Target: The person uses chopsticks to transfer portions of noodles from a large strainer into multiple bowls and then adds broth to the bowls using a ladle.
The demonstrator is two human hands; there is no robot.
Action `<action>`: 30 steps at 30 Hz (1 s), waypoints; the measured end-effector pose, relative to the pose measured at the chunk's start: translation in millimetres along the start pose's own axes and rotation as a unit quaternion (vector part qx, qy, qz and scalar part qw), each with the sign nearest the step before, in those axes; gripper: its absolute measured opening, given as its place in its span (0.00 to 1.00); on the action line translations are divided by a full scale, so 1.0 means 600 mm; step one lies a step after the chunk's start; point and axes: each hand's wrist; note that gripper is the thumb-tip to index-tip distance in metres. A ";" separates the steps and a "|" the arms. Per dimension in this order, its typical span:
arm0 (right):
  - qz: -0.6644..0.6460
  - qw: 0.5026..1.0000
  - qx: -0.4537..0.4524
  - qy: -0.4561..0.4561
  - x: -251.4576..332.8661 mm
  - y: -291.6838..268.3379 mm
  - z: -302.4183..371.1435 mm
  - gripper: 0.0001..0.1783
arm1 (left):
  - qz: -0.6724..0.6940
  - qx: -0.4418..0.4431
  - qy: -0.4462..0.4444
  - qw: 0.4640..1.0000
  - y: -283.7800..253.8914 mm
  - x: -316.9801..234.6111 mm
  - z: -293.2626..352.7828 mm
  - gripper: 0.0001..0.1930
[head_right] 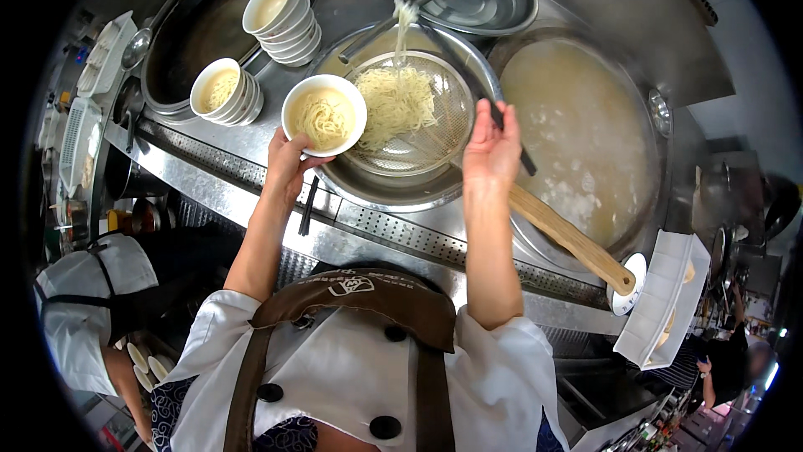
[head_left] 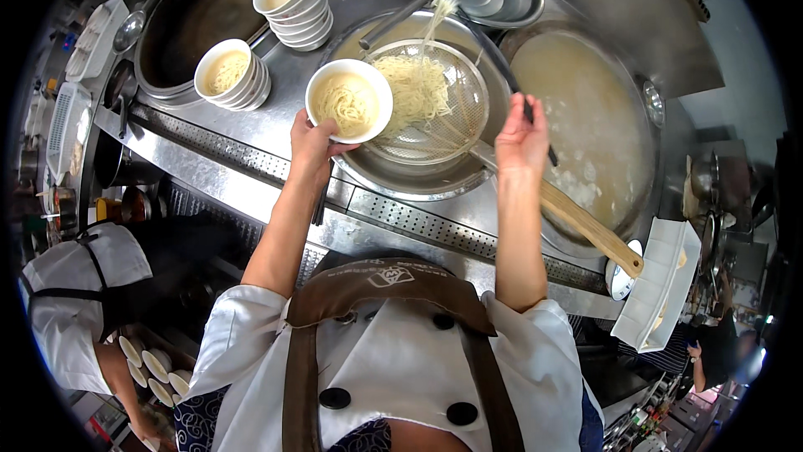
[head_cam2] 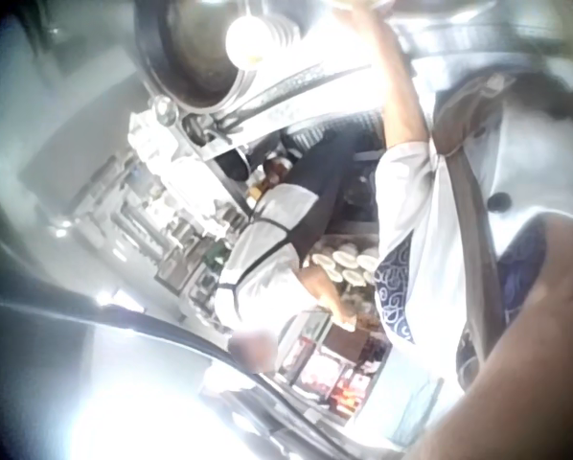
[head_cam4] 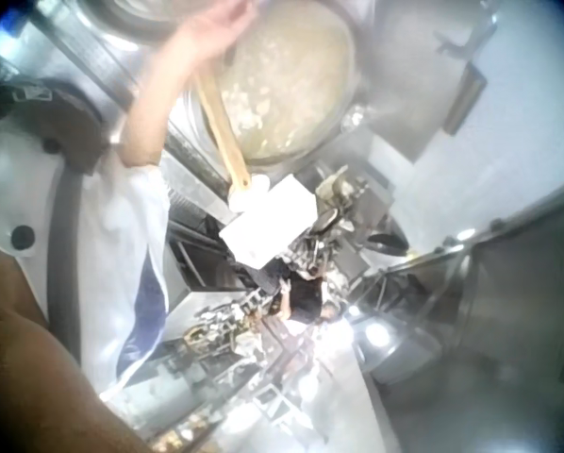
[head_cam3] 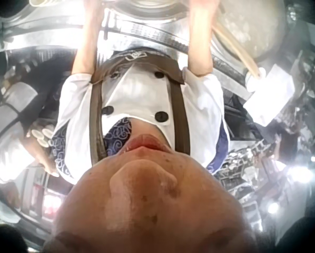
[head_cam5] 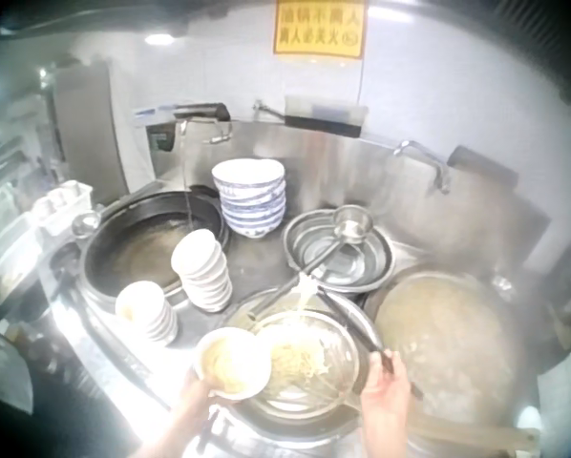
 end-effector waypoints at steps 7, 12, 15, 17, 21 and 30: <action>0.056 0.979 0.165 -0.104 0.154 0.105 0.046 0.09 | -0.033 -0.018 0.008 0.999 0.032 0.017 -0.007 0.24; 0.106 0.966 0.181 -0.152 0.190 0.153 0.084 0.10 | 0.006 0.003 -0.066 0.998 0.050 0.041 -0.029 0.21; 0.151 0.961 0.189 -0.136 0.168 0.136 0.095 0.12 | 0.054 0.030 -0.109 0.992 0.050 0.055 -0.032 0.24; 0.198 0.954 0.186 -0.127 0.131 0.114 0.117 0.13 | 0.073 0.053 -0.123 0.988 0.049 0.063 -0.031 0.26; 0.535 0.798 0.165 -0.221 0.084 0.038 0.148 0.09 | 0.053 0.069 -0.102 0.991 0.058 0.064 -0.014 0.28; 0.671 0.500 0.325 -0.440 0.070 0.040 0.188 0.02 | -0.011 0.089 -0.086 0.992 0.059 0.056 0.004 0.28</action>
Point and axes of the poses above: each hand's wrist, its own z-axis away from the middle knuckle, its own y-axis out of the palm, x = y × z, and after that the axes turned 15 degrees about z, right-handed
